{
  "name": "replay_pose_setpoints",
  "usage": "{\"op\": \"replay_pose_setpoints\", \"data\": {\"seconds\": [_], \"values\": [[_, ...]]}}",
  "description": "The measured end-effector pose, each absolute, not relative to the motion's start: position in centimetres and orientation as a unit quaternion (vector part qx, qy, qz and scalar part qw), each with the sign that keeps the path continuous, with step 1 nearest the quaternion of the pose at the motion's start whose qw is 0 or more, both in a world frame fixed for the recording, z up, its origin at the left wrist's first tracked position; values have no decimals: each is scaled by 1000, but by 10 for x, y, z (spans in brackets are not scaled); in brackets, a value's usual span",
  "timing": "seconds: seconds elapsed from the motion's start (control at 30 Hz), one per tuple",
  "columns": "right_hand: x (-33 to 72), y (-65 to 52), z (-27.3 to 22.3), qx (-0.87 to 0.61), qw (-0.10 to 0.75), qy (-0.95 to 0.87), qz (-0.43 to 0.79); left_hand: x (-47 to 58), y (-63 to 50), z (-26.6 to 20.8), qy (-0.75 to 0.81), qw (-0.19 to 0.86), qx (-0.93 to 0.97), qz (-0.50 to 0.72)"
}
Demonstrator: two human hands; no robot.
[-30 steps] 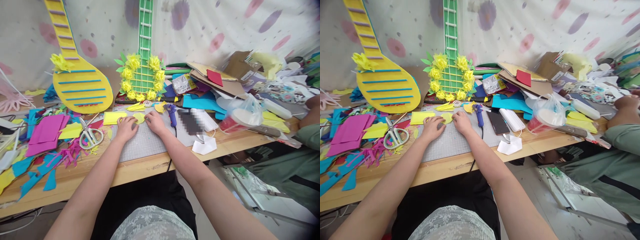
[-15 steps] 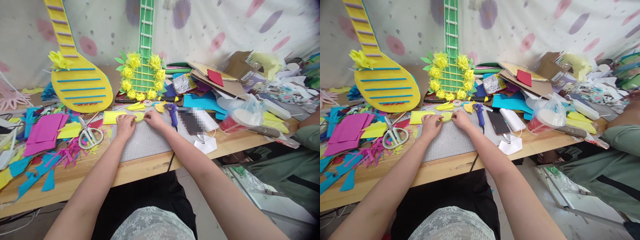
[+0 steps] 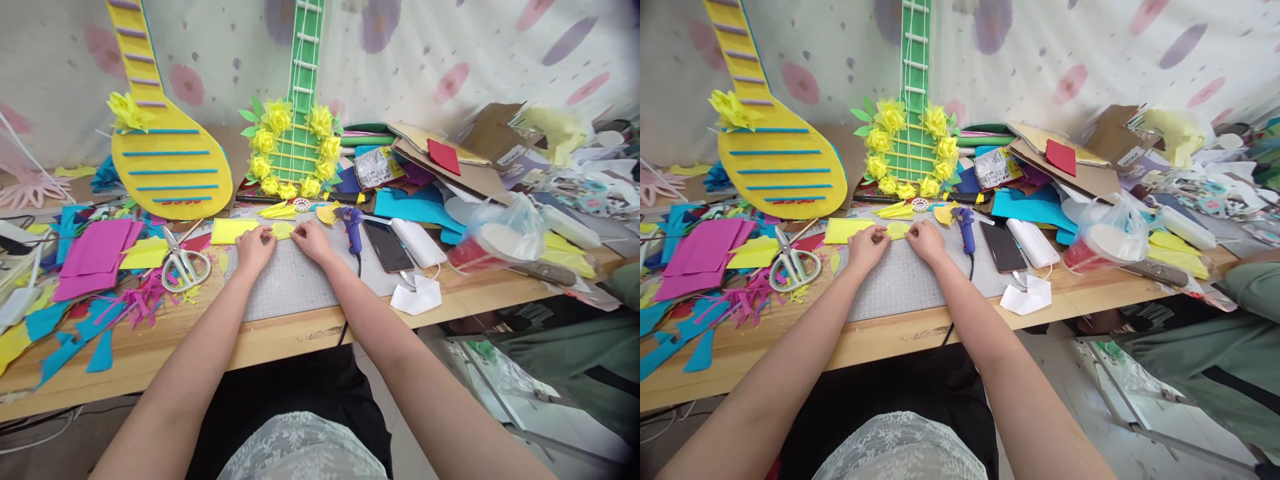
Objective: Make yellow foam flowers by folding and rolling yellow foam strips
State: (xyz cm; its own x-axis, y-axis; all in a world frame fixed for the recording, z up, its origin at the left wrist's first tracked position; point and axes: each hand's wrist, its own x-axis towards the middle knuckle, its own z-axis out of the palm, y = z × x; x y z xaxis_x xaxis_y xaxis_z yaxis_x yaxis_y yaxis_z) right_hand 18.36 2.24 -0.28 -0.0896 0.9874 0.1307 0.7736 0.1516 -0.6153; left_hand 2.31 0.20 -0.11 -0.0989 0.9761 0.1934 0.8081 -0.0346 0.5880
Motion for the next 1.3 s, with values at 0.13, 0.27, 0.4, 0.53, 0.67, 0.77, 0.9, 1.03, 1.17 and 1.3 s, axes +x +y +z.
{"op": "replay_pose_setpoints", "data": {"seconds": [0.13, 0.27, 0.4, 0.53, 0.67, 0.77, 0.9, 1.03, 1.17, 1.3], "values": [[180, 22, -3, -634, 258, -706, 181, 26, 5, -2, 694, 148, 640, 295], [178, 21, -3, -638, 261, -703, 174, 28, 6, -2, 693, 124, 645, 298], [178, 21, -6, -631, 272, -706, 171, 29, 5, -1, 685, 96, 661, 292], [177, 22, -8, -630, 273, -707, 169, 30, 5, -1, 683, 80, 667, 285], [175, 21, -6, -636, 272, -703, 166, 31, 5, -2, 682, 63, 671, 284], [174, 21, -6, -642, 264, -702, 160, 31, 5, -2, 683, 59, 671, 282], [174, 22, -8, -645, 258, -703, 154, 32, 4, -2, 682, 56, 671, 286], [173, 22, -9, -648, 246, -706, 142, 32, 3, -2, 681, 53, 673, 283], [173, 21, -8, -651, 242, -707, 134, 33, 2, -2, 684, 46, 674, 275], [172, 21, -9, -655, 238, -705, 130, 34, 2, -1, 687, 48, 673, 271]]}}
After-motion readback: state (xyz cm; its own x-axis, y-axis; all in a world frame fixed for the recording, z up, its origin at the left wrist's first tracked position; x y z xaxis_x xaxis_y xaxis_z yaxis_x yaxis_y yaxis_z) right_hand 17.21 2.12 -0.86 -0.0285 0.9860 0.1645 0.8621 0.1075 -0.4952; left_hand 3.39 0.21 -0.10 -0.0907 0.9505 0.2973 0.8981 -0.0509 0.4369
